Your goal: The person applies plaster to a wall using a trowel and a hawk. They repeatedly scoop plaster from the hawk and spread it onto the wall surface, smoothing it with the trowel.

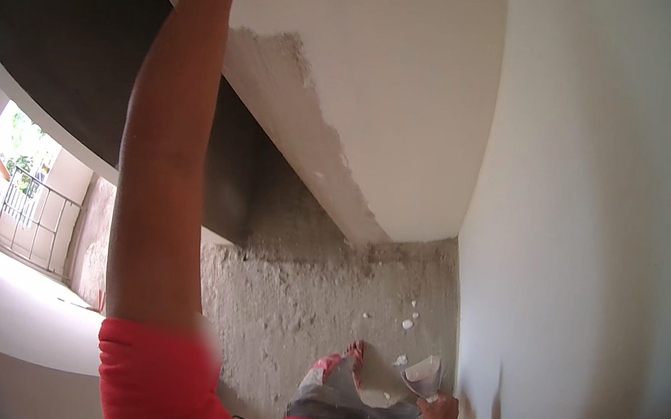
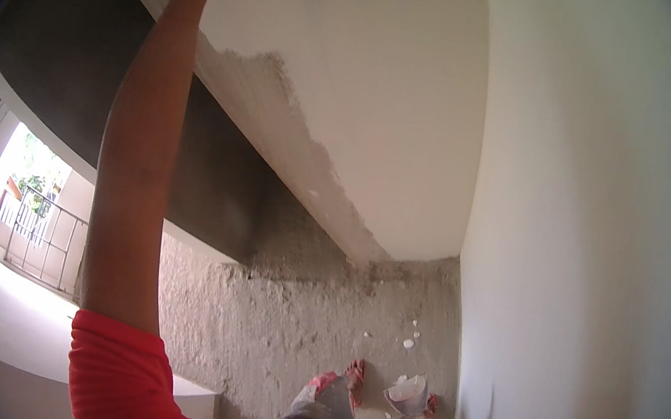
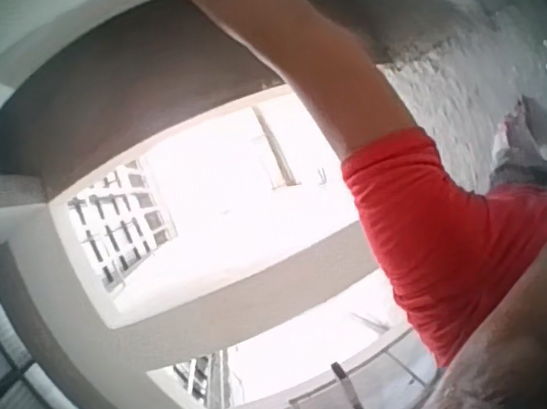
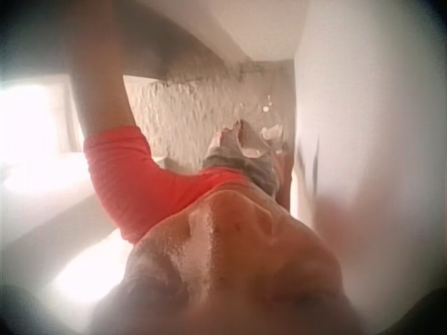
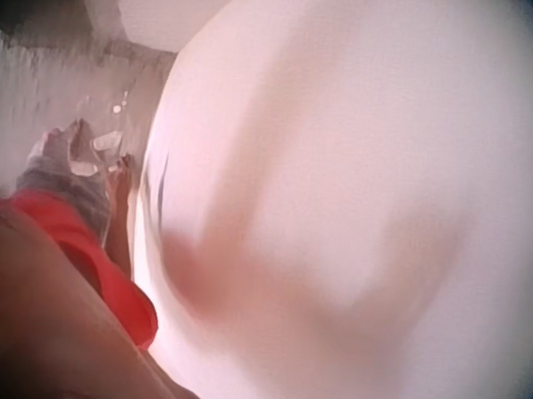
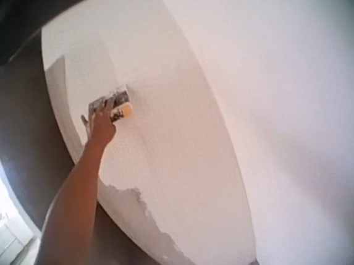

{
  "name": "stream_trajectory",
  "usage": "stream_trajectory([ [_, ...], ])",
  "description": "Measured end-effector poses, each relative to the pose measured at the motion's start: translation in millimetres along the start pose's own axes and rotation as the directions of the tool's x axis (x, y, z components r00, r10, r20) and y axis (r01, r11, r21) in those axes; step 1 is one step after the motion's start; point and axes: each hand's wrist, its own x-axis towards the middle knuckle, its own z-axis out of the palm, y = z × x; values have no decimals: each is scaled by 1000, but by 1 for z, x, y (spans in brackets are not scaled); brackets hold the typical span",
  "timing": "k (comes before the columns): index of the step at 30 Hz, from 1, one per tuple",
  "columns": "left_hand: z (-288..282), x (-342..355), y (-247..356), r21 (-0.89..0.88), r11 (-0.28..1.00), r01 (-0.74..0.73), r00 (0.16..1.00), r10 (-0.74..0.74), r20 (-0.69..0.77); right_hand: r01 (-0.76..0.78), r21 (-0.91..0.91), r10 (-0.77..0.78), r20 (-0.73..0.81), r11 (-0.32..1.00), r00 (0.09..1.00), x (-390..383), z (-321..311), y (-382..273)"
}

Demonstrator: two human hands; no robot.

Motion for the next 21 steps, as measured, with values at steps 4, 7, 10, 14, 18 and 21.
stream_trajectory([
  [4,32,-60,13,-33,999,4,997,-2,77,-49,30,46,85,998,995,5,-9,-9],
  [7,98,-149,17,-34,997,-65,997,64,-50,-30,-101,36,52,994,998,4,19,36],
  [10,153,-257,30,-56,988,-146,981,137,-140,-113,-108,127,124,988,984,7,15,35],
  [14,215,-411,69,-228,973,-29,996,48,75,-211,-30,212,192,977,958,4,27,65],
  [18,242,-546,76,-254,967,18,949,63,309,-133,-153,155,141,979,978,0,36,92],
  [21,209,-570,74,-285,959,5,894,124,432,-158,-210,189,134,965,973,-3,37,88],
])
